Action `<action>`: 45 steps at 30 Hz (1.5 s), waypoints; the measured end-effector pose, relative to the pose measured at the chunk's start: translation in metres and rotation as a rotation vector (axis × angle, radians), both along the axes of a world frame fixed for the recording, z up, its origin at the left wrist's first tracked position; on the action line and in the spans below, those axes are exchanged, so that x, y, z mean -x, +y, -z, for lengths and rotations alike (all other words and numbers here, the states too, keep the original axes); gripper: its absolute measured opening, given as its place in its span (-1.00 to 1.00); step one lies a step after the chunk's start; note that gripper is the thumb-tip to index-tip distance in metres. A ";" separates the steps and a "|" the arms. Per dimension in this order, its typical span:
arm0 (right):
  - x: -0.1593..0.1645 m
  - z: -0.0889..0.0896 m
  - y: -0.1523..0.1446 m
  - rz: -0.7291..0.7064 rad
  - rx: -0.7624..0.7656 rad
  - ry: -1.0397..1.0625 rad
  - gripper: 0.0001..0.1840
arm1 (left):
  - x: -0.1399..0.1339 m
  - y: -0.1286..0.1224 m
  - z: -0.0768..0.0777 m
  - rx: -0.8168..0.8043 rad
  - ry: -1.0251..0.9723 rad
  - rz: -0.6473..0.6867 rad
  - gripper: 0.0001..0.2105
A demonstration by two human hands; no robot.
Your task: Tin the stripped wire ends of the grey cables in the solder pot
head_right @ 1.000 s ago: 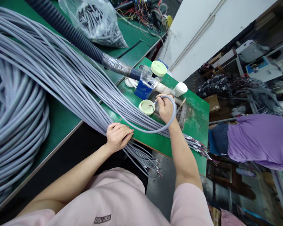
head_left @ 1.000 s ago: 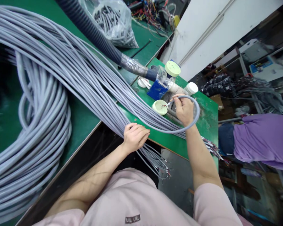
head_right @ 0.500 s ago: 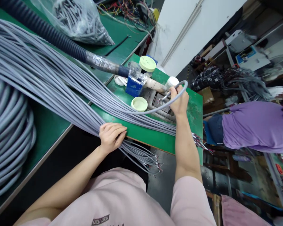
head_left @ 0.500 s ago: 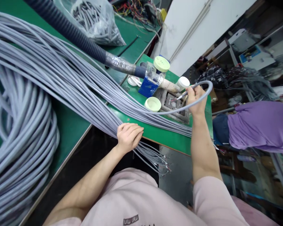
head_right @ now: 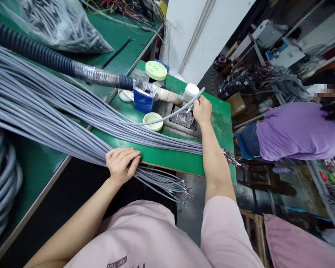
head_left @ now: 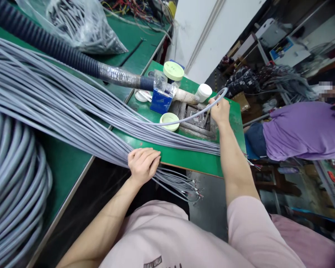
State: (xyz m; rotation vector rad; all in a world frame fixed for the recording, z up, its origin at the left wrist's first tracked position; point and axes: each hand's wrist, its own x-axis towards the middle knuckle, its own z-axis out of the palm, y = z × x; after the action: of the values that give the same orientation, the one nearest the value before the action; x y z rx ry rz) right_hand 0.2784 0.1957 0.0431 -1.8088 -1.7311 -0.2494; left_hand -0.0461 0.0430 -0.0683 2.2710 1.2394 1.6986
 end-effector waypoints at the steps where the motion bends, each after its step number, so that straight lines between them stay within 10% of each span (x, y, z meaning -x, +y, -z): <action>1: -0.001 0.001 0.001 -0.001 0.004 0.002 -0.73 | 0.000 0.000 0.000 -0.003 0.003 0.002 -0.85; 21: 0.001 0.009 0.010 0.076 0.125 -0.034 -0.76 | -0.001 -0.001 -0.004 -0.034 0.018 -0.007 -0.85; 35: 0.008 -0.016 -0.042 -0.207 -0.094 -0.267 -0.66 | -0.002 0.000 -0.005 -0.051 0.046 -0.018 -0.85; 45: -0.005 0.006 -0.043 -0.258 -0.071 -0.361 -0.63 | -0.002 0.000 -0.004 -0.057 0.044 -0.015 -0.84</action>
State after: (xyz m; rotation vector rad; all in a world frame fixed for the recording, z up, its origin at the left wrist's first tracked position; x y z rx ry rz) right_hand 0.2838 0.1524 0.0374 -1.5375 -2.1511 -0.5481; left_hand -0.0443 0.0426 -0.0644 2.3493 1.2343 1.7202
